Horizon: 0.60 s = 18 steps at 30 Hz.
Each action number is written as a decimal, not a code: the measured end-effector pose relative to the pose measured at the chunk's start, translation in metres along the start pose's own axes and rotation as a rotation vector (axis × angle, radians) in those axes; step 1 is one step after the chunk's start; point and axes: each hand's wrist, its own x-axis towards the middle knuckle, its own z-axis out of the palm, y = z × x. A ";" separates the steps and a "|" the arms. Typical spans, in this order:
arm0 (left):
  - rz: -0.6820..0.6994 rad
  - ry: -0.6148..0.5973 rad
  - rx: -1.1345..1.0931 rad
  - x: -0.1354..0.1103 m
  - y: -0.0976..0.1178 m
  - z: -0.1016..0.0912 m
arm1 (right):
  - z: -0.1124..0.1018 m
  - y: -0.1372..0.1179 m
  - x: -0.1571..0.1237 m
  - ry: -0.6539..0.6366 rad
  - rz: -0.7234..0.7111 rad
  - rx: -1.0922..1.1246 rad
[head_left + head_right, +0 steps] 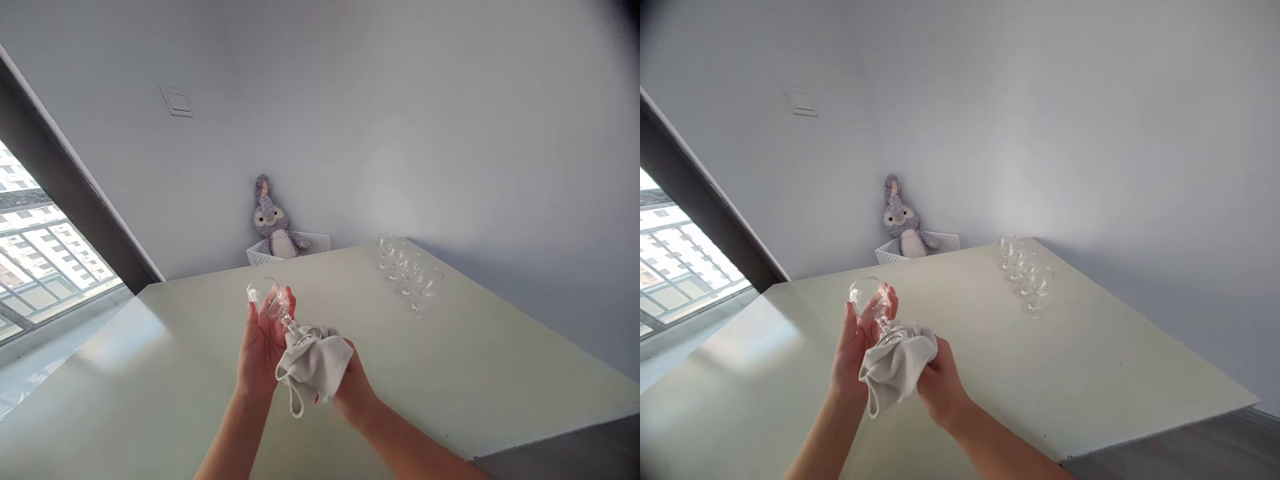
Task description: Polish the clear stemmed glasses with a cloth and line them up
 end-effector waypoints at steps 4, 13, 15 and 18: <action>-0.042 0.061 -0.066 -0.014 -0.019 0.003 | 0.006 -0.021 -0.011 -0.056 -0.101 -0.036; -0.183 0.112 -0.052 -0.033 -0.038 0.003 | -0.002 -0.060 -0.017 -0.075 -0.292 -0.512; -0.168 0.120 -0.064 -0.036 -0.044 0.002 | -0.004 -0.056 -0.017 -0.052 -0.383 -0.574; -0.164 0.135 -0.082 -0.039 -0.050 0.002 | -0.007 -0.051 -0.019 -0.061 -0.399 -0.485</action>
